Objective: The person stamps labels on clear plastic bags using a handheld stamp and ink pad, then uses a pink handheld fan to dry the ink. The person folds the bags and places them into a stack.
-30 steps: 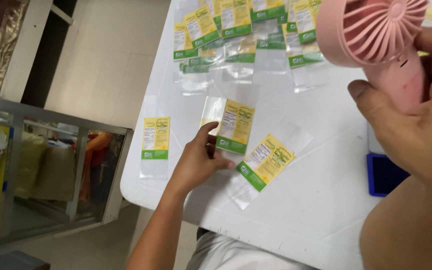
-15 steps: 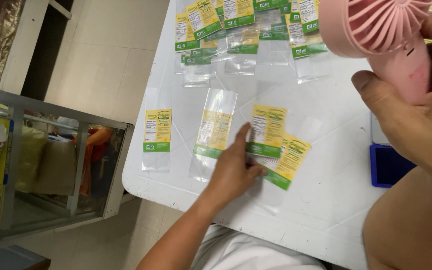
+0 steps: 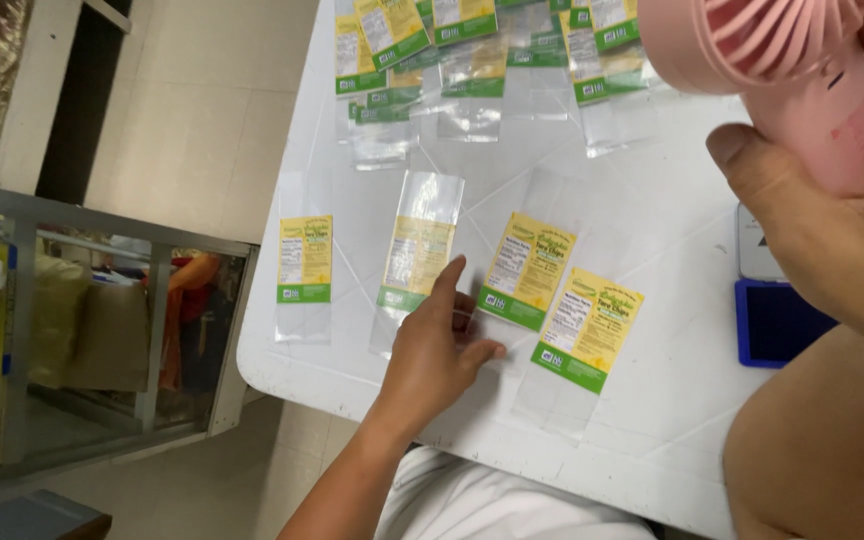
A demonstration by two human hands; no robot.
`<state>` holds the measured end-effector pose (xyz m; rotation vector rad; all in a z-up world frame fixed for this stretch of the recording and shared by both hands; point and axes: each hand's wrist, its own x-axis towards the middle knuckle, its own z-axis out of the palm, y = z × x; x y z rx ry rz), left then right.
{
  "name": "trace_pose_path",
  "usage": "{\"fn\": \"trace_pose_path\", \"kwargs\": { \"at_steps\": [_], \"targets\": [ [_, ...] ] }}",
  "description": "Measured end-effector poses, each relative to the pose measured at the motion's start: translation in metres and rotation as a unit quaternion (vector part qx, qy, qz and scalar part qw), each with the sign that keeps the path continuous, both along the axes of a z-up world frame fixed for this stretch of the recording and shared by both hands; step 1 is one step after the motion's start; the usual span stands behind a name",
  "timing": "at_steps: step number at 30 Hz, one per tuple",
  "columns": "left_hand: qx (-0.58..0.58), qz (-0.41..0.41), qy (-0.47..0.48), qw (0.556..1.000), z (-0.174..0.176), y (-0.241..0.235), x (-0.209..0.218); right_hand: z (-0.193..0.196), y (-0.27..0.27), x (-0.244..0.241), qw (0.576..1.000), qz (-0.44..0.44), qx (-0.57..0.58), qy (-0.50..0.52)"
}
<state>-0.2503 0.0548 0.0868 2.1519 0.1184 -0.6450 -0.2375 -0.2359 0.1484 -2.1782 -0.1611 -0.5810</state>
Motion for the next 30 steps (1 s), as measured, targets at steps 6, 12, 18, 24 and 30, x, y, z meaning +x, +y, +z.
{"fn": "trace_pose_path", "kwargs": {
  "at_steps": [6,12,18,24,30],
  "targets": [
    [0.088,-0.029,-0.188,0.978,0.001,0.031,0.061,-0.001,0.003,0.009,1.000,-0.012,0.028,0.005],
    [0.037,0.130,-0.197,0.971,-0.003,0.059,0.169,-0.014,0.011,0.021,0.999,-0.026,0.036,-0.008],
    [0.070,0.146,-0.191,0.968,-0.024,0.051,0.256,-0.026,0.010,0.033,0.997,-0.057,0.059,-0.007],
    [0.123,0.116,-0.162,0.972,-0.035,0.031,0.329,-0.039,-0.004,0.034,0.992,-0.119,-0.027,-0.008],
    [0.097,0.133,-0.218,0.962,-0.044,0.054,0.387,-0.021,0.013,0.047,0.995,-0.092,-0.019,0.034]
  ]
}}
